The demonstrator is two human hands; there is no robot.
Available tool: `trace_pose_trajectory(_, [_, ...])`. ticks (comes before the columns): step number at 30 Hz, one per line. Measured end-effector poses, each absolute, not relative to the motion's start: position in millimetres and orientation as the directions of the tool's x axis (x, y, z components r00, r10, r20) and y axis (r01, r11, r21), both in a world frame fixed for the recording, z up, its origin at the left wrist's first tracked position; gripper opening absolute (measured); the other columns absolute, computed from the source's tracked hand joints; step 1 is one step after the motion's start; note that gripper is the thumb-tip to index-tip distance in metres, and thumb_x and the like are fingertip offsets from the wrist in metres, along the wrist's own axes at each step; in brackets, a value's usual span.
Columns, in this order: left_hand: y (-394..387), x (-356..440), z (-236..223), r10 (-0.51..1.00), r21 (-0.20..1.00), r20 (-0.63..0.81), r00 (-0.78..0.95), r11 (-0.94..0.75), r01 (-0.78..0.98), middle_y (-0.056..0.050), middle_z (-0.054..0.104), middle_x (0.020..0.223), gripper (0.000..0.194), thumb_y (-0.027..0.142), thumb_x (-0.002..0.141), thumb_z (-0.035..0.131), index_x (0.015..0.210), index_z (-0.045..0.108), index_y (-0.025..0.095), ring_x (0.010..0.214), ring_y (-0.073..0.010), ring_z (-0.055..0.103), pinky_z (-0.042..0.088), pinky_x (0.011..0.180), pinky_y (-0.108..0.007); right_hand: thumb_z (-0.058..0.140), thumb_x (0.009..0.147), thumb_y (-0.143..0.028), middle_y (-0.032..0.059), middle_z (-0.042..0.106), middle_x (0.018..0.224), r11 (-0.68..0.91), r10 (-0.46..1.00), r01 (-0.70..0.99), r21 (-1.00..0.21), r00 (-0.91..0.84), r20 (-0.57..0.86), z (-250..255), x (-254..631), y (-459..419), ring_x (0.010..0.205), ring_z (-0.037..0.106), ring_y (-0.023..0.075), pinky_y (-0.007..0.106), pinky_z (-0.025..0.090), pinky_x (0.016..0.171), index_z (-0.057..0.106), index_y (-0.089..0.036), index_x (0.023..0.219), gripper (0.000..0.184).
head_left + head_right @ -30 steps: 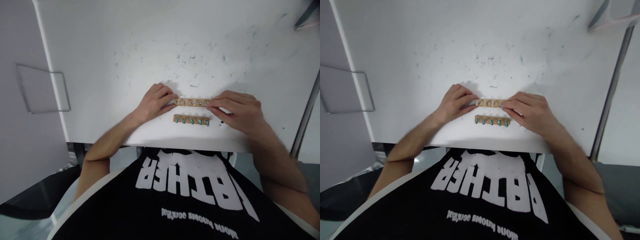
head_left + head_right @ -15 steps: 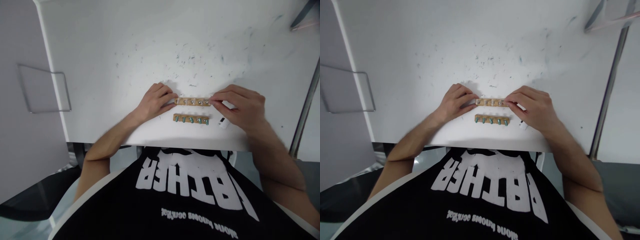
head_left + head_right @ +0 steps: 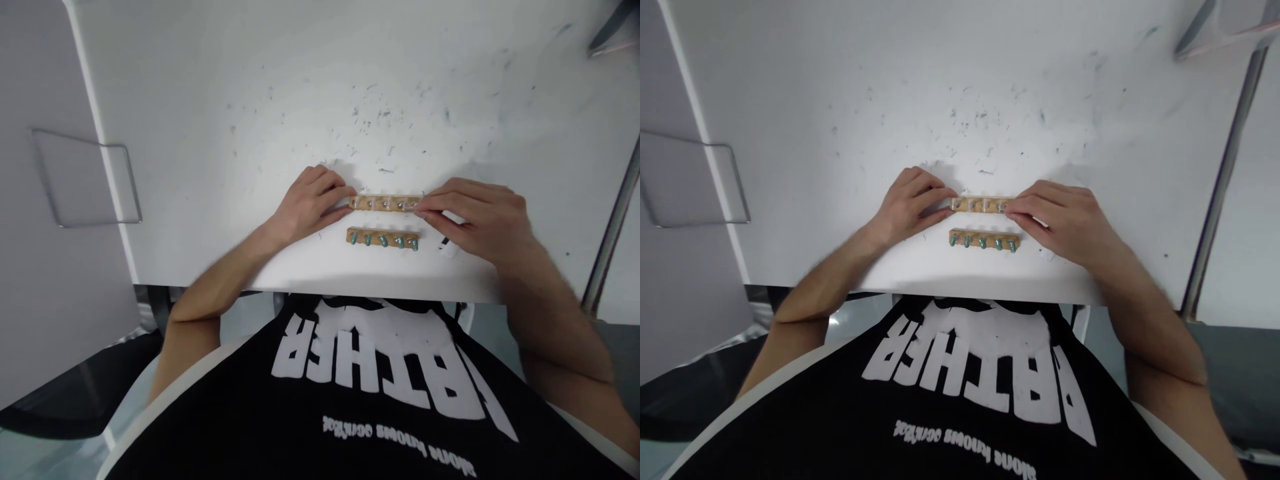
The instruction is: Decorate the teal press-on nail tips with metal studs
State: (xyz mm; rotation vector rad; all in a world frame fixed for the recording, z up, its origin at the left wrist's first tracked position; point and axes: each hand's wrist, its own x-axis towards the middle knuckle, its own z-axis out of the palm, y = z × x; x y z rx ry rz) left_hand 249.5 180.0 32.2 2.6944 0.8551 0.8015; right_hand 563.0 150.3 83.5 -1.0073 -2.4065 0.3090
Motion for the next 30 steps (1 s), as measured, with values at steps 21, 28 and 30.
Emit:
trace_pose_trajectory(21, [180.1, 249.2, 29.1, 0.600, 0.344, 0.385, 0.701, -0.799, 0.494, -0.007, 0.069, 0.101, 0.031, 0.046, 0.101, 0.058, 0.117, 0.066, 0.020, 0.093, -0.0197, 0.059, 0.047, 0.081, -0.035, 0.064, 0.088, -0.013, -0.0061, 0.066, 0.099, 0.645, 0.760, 0.624, -0.441, -0.468, 0.451, 86.2, 557.5, 151.0, 0.082, 0.057, -0.0036, 0.013, 0.042, 0.068, 0.065, -0.017, 0.100, 0.013])
trace_pose_trajectory(28, [180.3, 248.8, 26.0, 0.608, 0.352, 0.365, 0.705, -0.792, 0.500, -0.008, 0.068, 0.103, 0.034, 0.048, 0.103, 0.053, 0.118, 0.066, 0.020, 0.096, -0.0207, 0.059, 0.047, 0.084, -0.035, 0.059, 0.093, -0.017, -0.0059, 0.066, 0.104, 0.683, 0.729, 0.640, -0.353, -0.571, 0.377, 102.2, 540.5, 153.7, 0.092, 0.060, -0.0005, 0.015, 0.045, 0.075, 0.067, -0.019, 0.103, 0.013])
trace_pose_trajectory(30, [180.4, 249.5, 25.7, 0.601, 0.340, 0.370, 0.708, -0.797, 0.499, -0.008, 0.068, 0.103, 0.035, 0.048, 0.103, 0.053, 0.118, 0.065, 0.020, 0.096, -0.0211, 0.060, 0.048, 0.084, -0.036, 0.057, 0.094, -0.019, -0.0053, 0.066, 0.103, 0.679, 0.733, 0.651, -0.339, -0.575, 0.364, 102.3, 536.7, 153.6, 0.090, 0.059, -0.0006, 0.016, 0.044, 0.074, 0.067, -0.019, 0.102, 0.013])
